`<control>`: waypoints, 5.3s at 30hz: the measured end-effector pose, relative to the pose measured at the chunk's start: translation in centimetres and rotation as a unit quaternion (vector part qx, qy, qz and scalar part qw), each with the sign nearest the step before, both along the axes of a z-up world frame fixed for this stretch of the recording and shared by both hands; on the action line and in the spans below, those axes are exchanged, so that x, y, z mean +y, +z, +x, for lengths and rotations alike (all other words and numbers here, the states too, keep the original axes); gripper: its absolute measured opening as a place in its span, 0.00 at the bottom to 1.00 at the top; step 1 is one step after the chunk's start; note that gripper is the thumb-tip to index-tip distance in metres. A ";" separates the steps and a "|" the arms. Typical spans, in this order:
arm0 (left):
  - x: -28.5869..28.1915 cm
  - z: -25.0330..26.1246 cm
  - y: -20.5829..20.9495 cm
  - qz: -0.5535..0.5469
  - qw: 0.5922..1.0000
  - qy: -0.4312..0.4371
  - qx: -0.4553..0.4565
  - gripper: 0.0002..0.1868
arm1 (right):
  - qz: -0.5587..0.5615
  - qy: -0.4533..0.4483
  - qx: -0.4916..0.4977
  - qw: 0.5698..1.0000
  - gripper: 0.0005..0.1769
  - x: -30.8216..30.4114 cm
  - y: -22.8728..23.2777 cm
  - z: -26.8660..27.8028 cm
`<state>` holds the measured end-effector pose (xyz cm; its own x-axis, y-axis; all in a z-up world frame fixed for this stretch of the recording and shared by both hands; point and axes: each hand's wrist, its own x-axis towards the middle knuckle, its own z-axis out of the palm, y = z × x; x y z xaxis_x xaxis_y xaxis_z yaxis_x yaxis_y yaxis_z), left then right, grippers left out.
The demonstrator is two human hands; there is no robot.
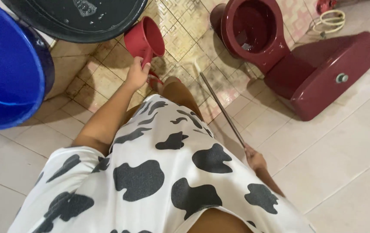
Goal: Cleaning the bathroom floor using water from a dipper and a floor squeegee.
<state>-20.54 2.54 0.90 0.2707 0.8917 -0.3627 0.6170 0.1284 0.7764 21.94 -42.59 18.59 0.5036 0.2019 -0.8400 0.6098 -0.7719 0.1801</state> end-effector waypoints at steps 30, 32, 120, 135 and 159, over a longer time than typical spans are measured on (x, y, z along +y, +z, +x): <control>-2.2 -1.8 1.8 -0.053 0.995 -0.083 0.027 0.19 | 0.104 -0.054 0.029 0.993 0.29 2.2 -14.4 -4.6; -1.3 -0.1 1.3 -0.008 0.993 -0.119 -0.005 0.18 | 0.028 -0.037 0.040 0.998 0.33 -4.3 -11.1 -5.2; 17.8 7.8 -1.8 -0.059 0.897 0.403 0.174 0.21 | 0.196 -0.446 0.588 0.646 0.09 77.0 -2.3 -4.4; 8.4 18.7 1.8 -0.028 0.822 0.531 0.205 0.32 | 0.199 -0.511 0.519 0.656 0.06 93.9 -13.2 -20.7; -12.7 16.6 -4.6 -0.186 0.756 0.627 0.027 0.20 | 0.120 0.106 0.460 0.873 0.29 105.4 -12.2 -14.4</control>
